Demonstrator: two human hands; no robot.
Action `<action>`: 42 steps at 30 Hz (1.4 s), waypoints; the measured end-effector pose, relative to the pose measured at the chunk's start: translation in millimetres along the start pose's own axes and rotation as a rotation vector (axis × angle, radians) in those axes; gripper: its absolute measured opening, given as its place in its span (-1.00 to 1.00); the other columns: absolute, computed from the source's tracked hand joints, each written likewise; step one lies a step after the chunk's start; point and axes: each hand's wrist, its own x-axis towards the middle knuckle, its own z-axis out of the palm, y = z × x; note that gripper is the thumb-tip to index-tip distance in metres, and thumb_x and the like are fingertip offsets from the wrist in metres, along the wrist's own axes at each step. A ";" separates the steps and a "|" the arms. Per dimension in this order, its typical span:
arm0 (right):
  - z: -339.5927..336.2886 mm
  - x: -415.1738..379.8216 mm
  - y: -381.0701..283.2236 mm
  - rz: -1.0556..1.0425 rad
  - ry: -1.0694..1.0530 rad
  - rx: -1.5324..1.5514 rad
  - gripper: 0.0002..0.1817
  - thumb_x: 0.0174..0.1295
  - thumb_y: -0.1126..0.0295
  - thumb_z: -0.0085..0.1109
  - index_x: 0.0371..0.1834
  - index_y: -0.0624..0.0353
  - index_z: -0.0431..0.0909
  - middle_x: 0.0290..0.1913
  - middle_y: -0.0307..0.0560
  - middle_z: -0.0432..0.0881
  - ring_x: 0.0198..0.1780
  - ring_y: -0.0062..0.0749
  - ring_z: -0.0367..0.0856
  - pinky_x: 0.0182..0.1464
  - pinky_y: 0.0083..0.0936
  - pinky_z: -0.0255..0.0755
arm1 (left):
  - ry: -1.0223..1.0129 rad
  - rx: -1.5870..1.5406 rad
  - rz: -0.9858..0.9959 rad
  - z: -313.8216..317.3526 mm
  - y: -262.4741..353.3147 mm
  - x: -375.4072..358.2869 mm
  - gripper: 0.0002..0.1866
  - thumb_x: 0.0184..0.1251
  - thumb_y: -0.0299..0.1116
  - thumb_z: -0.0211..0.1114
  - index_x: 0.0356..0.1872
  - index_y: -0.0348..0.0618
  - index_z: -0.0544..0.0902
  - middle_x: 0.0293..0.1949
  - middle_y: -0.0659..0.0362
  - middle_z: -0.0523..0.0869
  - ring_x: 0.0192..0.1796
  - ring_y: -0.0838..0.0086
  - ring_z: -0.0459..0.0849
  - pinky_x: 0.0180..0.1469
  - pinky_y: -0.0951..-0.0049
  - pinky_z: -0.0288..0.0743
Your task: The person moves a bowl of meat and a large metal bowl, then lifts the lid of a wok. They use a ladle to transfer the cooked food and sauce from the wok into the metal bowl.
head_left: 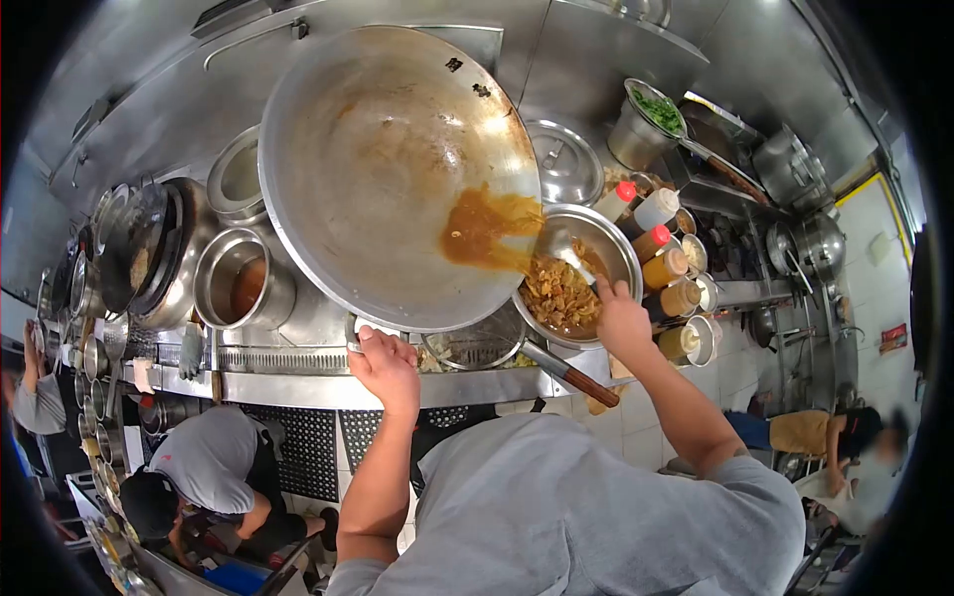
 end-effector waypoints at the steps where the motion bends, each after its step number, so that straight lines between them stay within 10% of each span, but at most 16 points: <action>1: -10.2 1.2 1.1 0.024 0.000 0.009 -0.36 0.08 0.51 0.07 0.34 0.15 0.26 -0.07 0.17 0.45 -0.18 0.07 0.63 -0.19 -0.13 0.55 | -0.004 -0.004 0.003 -0.8 -0.7 -1.4 -0.61 0.46 -0.23 0.06 -0.57 -0.04 0.17 -0.69 0.33 0.18 -0.73 0.61 0.17 -0.76 0.51 0.08; 12: 18.0 181.0 -36.7 -0.229 0.027 0.092 -0.39 0.11 0.46 0.01 0.33 0.03 0.29 0.03 0.20 0.51 -0.03 0.09 0.58 -0.03 -0.13 0.51 | -0.033 0.039 0.005 -4.4 -2.5 0.1 -0.63 0.49 -0.22 -0.05 -0.57 -0.06 0.20 -0.73 0.32 0.19 -0.76 0.58 0.23 -0.73 0.50 0.19; 24: -13.9 28.2 52.7 -0.173 0.021 0.005 -0.40 0.07 0.47 0.06 0.28 -0.06 0.35 -0.15 0.03 0.52 -0.22 0.02 0.61 -0.20 -0.13 0.53 | -0.016 0.027 -0.014 -3.9 -1.7 2.2 -0.62 0.48 -0.22 0.01 -0.58 -0.05 0.20 -0.72 0.32 0.19 -0.74 0.59 0.21 -0.75 0.50 0.14; 33: 21.4 109.2 -64.0 -0.313 0.030 0.112 -0.38 0.05 0.49 0.11 0.28 -0.07 0.36 -0.09 0.04 0.50 -0.04 -0.05 0.58 -0.08 -0.17 0.51 | 0.004 0.002 -0.016 -0.5 -1.8 0.1 -0.58 0.45 -0.18 0.08 -0.61 -0.04 0.20 -0.70 0.33 0.19 -0.73 0.60 0.18 -0.76 0.51 0.09; 42: 43.2 91.2 3.0 -0.255 0.154 -0.050 -0.34 -0.01 0.50 0.12 0.28 -0.10 0.37 -0.09 -0.01 0.46 0.04 -0.11 0.49 -0.03 -0.26 0.50 | -0.022 0.003 -0.008 1.9 2.6 -1.3 -0.65 0.45 -0.21 0.07 -0.54 -0.03 0.22 -0.69 0.35 0.18 -0.73 0.63 0.17 -0.77 0.52 0.10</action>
